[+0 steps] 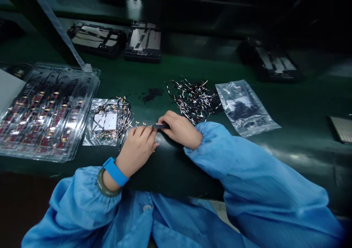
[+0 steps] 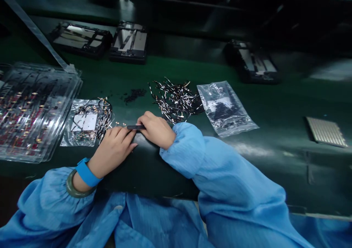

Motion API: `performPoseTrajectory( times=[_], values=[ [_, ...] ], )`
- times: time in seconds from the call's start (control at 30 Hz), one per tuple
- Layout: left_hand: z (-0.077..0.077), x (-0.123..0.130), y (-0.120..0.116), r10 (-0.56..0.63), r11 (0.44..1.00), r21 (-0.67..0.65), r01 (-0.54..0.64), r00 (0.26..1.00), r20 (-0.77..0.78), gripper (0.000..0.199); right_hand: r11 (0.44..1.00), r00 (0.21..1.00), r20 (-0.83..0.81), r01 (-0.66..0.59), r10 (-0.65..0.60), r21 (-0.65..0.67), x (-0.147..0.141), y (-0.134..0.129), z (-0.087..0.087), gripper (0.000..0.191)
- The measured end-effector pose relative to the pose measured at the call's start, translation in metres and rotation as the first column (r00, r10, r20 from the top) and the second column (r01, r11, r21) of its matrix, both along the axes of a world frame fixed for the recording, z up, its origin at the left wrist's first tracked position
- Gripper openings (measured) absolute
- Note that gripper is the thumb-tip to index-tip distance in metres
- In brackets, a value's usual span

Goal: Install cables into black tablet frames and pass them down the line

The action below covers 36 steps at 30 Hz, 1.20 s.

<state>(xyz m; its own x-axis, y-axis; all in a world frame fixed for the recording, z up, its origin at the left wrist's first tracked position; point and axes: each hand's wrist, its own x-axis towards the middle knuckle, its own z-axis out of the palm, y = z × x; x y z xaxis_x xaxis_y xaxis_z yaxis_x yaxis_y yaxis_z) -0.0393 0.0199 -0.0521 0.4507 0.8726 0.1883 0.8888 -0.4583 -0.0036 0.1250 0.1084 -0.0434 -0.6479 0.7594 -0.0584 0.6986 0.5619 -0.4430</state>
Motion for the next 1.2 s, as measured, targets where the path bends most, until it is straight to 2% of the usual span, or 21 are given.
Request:
performPoseTrajectory(
  times=[0.2, 0.37, 0.5, 0.7, 0.83, 1.0, 1.1, 1.2],
  values=[
    [0.001, 0.001, 0.0, 0.007, 0.999, -0.038, -0.007, 1.0, 0.008, 0.036, 0.992, 1.0, -0.026, 0.01, -0.007, 0.122, -0.001, -0.005, -0.009, 0.018],
    [0.0, 0.001, 0.0, 0.001, 1.0, -0.024, 0.0, 1.0, 0.02, 0.029, 0.981, 1.0, 0.002, -0.03, 0.03, 0.19, 0.003, -0.008, -0.009, 0.024],
    [-0.001, 0.001, 0.0, -0.003, 1.0, -0.003, 0.003, 1.0, 0.024, 0.036, 0.973, 0.996, -0.077, -0.019, 0.037, 0.232, 0.011, -0.013, -0.009, 0.03],
    [-0.003, 0.001, 0.0, -0.007, 0.999, 0.039, 0.006, 1.0, 0.02, 0.04, 0.967, 0.998, 0.01, -0.061, 0.06, 0.247, 0.013, -0.017, -0.014, 0.034],
    [-0.003, 0.0, 0.0, -0.007, 0.999, 0.039, 0.006, 1.0, 0.018, 0.038, 0.971, 0.998, -0.026, -0.047, 0.054, 0.235, 0.009, -0.015, -0.012, 0.037],
    [-0.004, -0.001, -0.001, -0.009, 0.999, 0.037, 0.008, 1.0, 0.028, 0.033, 0.957, 0.985, 0.047, -0.171, 0.164, 0.233, 0.005, -0.006, -0.012, 0.032],
    [-0.005, -0.001, -0.002, -0.014, 0.999, 0.043, 0.012, 0.999, 0.045, 0.032, 0.955, 0.982, -0.037, -0.172, 0.186, 0.24, 0.007, -0.002, -0.015, 0.03],
    [-0.006, -0.002, -0.003, -0.02, 0.998, 0.057, 0.016, 0.997, 0.072, 0.035, 0.967, 0.967, -0.208, -0.093, 0.145, 0.238, 0.011, -0.001, -0.019, 0.027]
  ],
)
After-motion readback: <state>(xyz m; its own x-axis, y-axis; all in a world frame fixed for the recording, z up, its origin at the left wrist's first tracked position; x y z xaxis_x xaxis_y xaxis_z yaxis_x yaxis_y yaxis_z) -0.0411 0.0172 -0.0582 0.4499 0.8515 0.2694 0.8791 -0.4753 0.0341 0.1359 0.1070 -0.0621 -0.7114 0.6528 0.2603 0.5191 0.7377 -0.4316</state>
